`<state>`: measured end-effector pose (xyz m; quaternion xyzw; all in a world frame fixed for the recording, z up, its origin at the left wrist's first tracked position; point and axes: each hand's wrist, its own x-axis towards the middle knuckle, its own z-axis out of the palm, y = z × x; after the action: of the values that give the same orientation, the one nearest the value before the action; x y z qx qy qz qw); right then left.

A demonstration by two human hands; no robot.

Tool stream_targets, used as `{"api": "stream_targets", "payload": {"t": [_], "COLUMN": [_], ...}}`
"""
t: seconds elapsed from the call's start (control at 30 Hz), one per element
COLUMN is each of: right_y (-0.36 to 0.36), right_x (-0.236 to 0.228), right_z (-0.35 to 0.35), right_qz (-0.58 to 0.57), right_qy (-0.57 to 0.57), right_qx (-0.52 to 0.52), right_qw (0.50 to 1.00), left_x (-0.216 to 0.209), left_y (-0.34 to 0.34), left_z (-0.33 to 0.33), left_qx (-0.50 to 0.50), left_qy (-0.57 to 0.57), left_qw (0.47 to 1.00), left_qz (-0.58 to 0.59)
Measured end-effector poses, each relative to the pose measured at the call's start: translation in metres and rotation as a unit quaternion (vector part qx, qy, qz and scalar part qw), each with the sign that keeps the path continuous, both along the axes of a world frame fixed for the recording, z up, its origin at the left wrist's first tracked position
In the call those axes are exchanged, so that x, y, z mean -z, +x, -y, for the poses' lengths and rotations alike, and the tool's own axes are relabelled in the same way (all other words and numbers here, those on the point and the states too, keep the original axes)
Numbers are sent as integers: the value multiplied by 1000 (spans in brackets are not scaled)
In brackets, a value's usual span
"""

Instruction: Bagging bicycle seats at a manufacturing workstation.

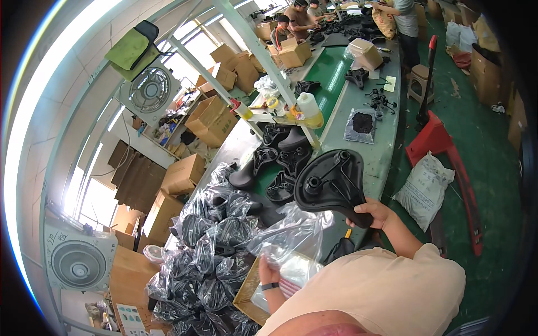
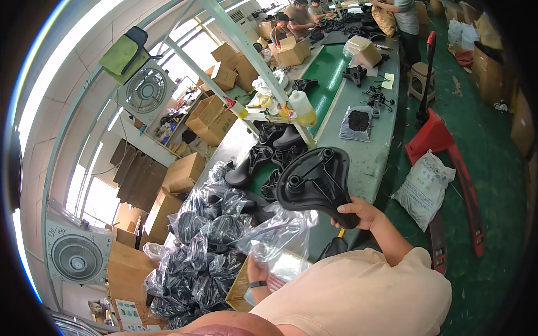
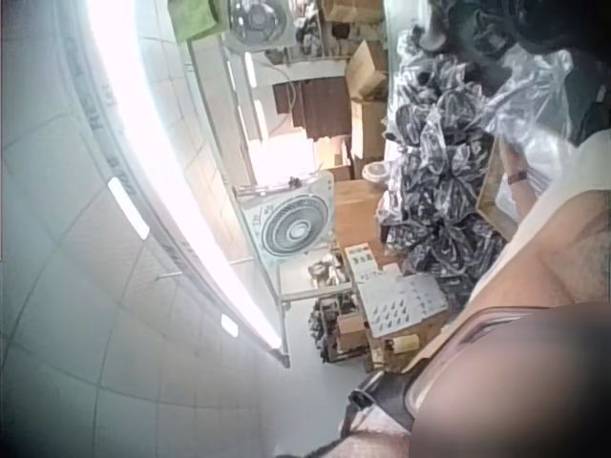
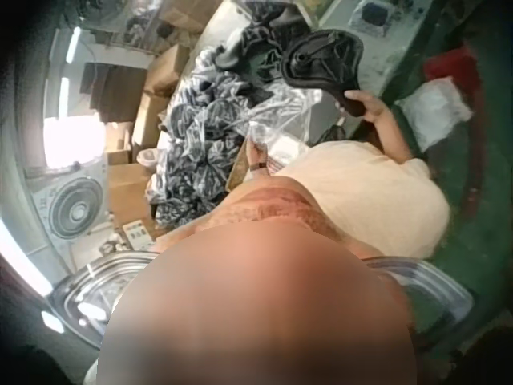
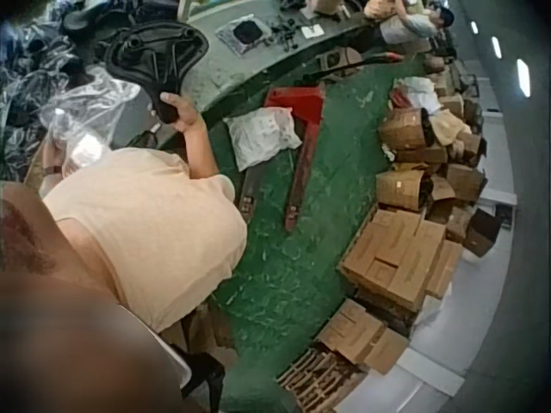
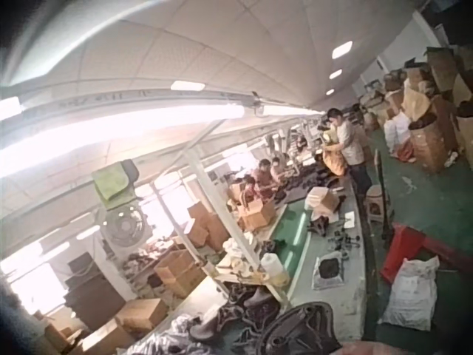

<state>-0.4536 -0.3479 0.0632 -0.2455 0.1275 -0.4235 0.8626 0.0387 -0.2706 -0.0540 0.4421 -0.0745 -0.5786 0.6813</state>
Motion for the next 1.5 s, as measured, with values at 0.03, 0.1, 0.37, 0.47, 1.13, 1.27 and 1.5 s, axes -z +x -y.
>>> {"api": "stream_targets", "payload": {"t": [0.03,0.1,0.37,0.47,1.13,1.27,1.5], "right_y": [-1,-3,68,85,68,77,135], "right_x": [-6,-2,27,26,7,-5,-11], "right_z": [0,0,-36,-41,-31,-30,-23], "right_qz": [-68,-134,43,-48,-125,-448,-640], "right_qy": [-22,-45,129,99,-158,-525,-533], "right_qx": [44,90,-210,-172,-38,128,3], "right_qw": [996,986,968,979,979,712,554], "left_x": [4,4,-79,-58,-96,-124,-188], "left_y": [29,48,-135,-162,-55,-78,-118], "left_z": [-14,-28,-5,-8,-26,13,41], "left_qx": [-9,-16,209,275,147,64,42], "left_qy": [-22,-44,-32,-34,21,-17,-95], "left_qw": [997,987,922,918,988,968,808], "left_qz": [76,152,324,283,34,243,580]}}
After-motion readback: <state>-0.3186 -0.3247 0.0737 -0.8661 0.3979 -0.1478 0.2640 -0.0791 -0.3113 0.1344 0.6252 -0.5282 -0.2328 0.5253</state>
